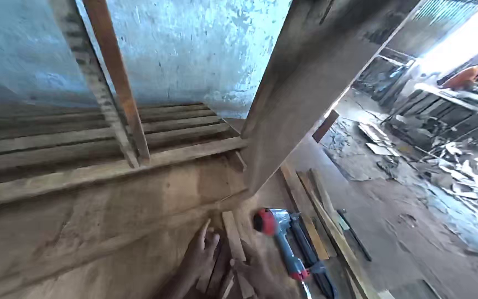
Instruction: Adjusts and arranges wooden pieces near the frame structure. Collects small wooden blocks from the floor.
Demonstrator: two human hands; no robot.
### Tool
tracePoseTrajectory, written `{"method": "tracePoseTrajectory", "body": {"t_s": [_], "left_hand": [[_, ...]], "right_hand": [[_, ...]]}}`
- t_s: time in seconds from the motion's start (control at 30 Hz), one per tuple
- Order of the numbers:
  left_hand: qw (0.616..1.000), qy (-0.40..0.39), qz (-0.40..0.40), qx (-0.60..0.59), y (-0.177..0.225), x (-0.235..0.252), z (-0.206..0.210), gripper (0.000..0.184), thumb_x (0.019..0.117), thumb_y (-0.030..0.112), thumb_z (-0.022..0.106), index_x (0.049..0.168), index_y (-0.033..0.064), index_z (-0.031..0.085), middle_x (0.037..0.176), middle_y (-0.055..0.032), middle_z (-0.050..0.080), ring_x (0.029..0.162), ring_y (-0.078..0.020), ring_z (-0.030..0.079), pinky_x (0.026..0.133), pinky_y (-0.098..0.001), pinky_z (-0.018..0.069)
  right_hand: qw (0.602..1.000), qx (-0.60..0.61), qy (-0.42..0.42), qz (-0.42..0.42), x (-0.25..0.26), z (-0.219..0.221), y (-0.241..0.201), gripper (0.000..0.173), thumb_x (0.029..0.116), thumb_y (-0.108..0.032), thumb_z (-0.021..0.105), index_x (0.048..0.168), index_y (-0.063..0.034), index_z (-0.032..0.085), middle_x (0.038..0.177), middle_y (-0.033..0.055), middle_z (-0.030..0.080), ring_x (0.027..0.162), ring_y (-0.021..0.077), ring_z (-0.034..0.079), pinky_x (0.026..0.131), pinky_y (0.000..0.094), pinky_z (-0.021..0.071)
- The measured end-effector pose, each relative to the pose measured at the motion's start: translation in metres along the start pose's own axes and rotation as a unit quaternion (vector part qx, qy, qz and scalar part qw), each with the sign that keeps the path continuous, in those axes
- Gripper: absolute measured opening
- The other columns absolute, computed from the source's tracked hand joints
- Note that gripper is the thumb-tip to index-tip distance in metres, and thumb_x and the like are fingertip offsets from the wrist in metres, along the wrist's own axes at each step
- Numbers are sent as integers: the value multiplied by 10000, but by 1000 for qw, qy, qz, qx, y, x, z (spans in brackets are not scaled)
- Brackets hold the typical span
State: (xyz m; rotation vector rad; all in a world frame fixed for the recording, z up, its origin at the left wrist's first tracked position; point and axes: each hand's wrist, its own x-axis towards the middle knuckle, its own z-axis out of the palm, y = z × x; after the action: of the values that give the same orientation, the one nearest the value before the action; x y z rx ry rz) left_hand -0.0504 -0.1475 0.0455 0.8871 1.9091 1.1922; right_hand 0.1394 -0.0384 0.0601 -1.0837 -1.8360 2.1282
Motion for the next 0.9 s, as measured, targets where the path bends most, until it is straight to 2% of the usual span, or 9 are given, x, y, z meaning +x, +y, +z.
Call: {"method": "tracePoseTrajectory", "body": {"t_s": [0.1, 0.2, 0.27, 0.37, 0.43, 0.6, 0.7, 0.77, 0.9], "left_hand": [[998, 41, 25, 26, 54, 92, -17, 664, 1040, 425, 544, 1591, 112, 348, 1390, -171, 613, 1196, -270, 657, 1041, -478, 534], [998, 14, 59, 16, 94, 178, -28, 440, 1010, 358, 642, 1388, 135, 621, 1176, -89, 727, 1003, -205, 720, 923, -452, 595], [997, 36, 60, -39, 125, 229, -27, 396, 984, 329, 694, 1304, 98, 666, 1139, -87, 740, 967, -213, 729, 879, -459, 610], [982, 100, 20, -157, 156, 289, -7, 407, 957, 316, 733, 1250, 42, 668, 1104, -127, 732, 979, -250, 711, 890, -478, 588], [968, 102, 19, -228, 161, 322, 13, 382, 935, 264, 762, 1225, 30, 678, 1102, -125, 733, 985, -237, 719, 892, -446, 606], [959, 87, 17, -271, 165, 360, 41, 419, 905, 190, 792, 1264, 19, 662, 1107, -124, 727, 976, -217, 711, 875, -404, 603], [934, 127, -20, -334, 170, 367, 49, 499, 873, 196, 820, 1278, -1, 604, 1111, -147, 704, 981, -232, 700, 866, -411, 605], [922, 150, -50, -353, 173, 369, 48, 576, 865, 209, 832, 1313, -12, 546, 1114, -159, 686, 961, -234, 698, 843, -405, 608], [924, 138, -42, -353, 173, 368, 47, 589, 865, 212, 829, 1331, 0, 538, 1092, -145, 693, 906, -216, 699, 807, -386, 613]], "right_hand": [[994, -75, -48, -58, 39, -31, -53, 732, 939, -177, 721, 1578, -113, 370, 1177, 113, 716, 937, 232, 733, 853, 449, 631], [992, -32, -66, -105, 77, -65, -104, 724, 967, -167, 686, 1591, -95, 326, 1123, 136, 714, 891, 259, 733, 806, 466, 642], [990, 38, -21, -134, 97, -89, -137, 612, 988, -146, 651, 1542, -58, 405, 1146, 131, 712, 936, 235, 724, 834, 434, 630], [965, 204, 106, -125, 122, -119, -153, 333, 1014, -54, 560, 1320, 75, 559, 1115, 206, 714, 969, 284, 725, 857, 435, 626], [935, 290, 162, -121, 136, -133, -150, 302, 1038, -5, 498, 1311, 121, 525, 1132, 254, 701, 994, 323, 733, 890, 455, 631], [878, 405, 159, -200, 152, -153, -132, 367, 1003, 15, 495, 1356, 104, 448, 1235, 266, 650, 1104, 339, 697, 999, 477, 584], [862, 421, 202, -198, 161, -157, -126, 218, 1040, -10, 467, 1227, 93, 514, 1115, 245, 699, 997, 305, 737, 919, 441, 624], [870, 384, 257, -173, 167, -153, -121, 191, 1066, -52, 446, 1105, 46, 606, 942, 157, 725, 833, 210, 739, 784, 361, 641], [860, 364, 311, -178, 169, -143, -111, 174, 1067, -90, 484, 1061, -3, 635, 876, 117, 722, 781, 194, 732, 760, 374, 638]]}}
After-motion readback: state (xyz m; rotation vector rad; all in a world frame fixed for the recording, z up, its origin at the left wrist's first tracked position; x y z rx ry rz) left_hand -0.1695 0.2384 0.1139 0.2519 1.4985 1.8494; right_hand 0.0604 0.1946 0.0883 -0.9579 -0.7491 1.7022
